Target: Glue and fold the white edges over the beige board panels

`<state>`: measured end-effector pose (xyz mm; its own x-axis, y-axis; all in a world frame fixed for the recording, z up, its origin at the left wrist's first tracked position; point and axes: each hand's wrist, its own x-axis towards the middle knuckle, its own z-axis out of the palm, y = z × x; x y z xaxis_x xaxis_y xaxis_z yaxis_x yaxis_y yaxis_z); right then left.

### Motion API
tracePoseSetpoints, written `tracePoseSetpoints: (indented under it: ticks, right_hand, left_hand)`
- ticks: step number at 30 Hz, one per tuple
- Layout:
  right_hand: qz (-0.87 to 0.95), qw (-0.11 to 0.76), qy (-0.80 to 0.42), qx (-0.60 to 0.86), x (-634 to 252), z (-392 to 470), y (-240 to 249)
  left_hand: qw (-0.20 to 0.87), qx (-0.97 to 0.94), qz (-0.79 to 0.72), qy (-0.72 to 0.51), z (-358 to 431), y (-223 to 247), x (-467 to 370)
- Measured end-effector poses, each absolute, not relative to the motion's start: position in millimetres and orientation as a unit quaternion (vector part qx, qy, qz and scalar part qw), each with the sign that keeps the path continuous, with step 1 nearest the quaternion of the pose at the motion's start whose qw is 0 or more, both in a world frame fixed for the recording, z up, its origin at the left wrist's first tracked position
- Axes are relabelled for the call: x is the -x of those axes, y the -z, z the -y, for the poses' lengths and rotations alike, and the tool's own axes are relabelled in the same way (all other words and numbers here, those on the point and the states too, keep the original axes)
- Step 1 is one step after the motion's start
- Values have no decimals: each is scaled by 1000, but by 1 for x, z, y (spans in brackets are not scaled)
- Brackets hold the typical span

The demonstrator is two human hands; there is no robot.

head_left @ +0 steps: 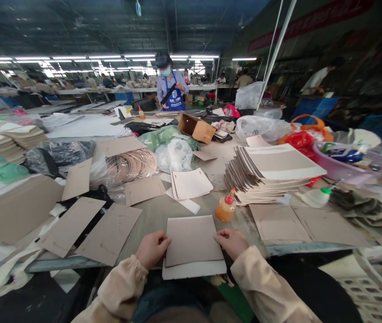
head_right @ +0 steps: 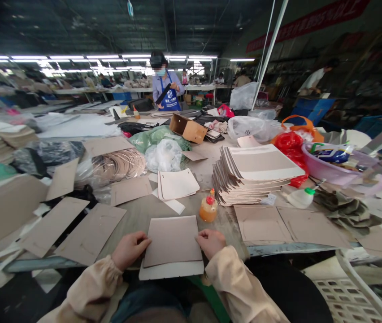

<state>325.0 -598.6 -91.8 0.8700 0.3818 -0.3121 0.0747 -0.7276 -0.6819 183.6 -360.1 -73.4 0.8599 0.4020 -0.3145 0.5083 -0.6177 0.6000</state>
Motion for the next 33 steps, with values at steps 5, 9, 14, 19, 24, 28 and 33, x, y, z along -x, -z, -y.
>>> tracePoseSetpoints:
  ticks: [5, 9, 14, 19, 24, 28, 33]
  right_hand:
    - [119, 318, -234, 911, -330, 596, 94]
    - [118, 307, -240, 913, -332, 597, 103]
    - [113, 328, -244, 906, -332, 598, 110]
    - [117, 319, -248, 907, -332, 597, 108]
    - [135, 295, -251, 912, -335, 595, 105]
    - [172, 237, -240, 926, -339, 592, 97]
    - [207, 189, -234, 931, -344, 584, 84]
  left_hand:
    - [274, -931, -236, 59, 362, 73, -185]
    - [241, -939, -236, 69, 363, 74, -188]
    - [222, -944, -232, 81, 362, 78, -191]
    - [216, -943, -234, 99, 360, 81, -192]
    - [199, -947, -230, 105, 360, 80, -194]
    - [182, -950, -218, 130, 360, 77, -198]
    - [164, -955, -195, 152, 357, 74, -201]
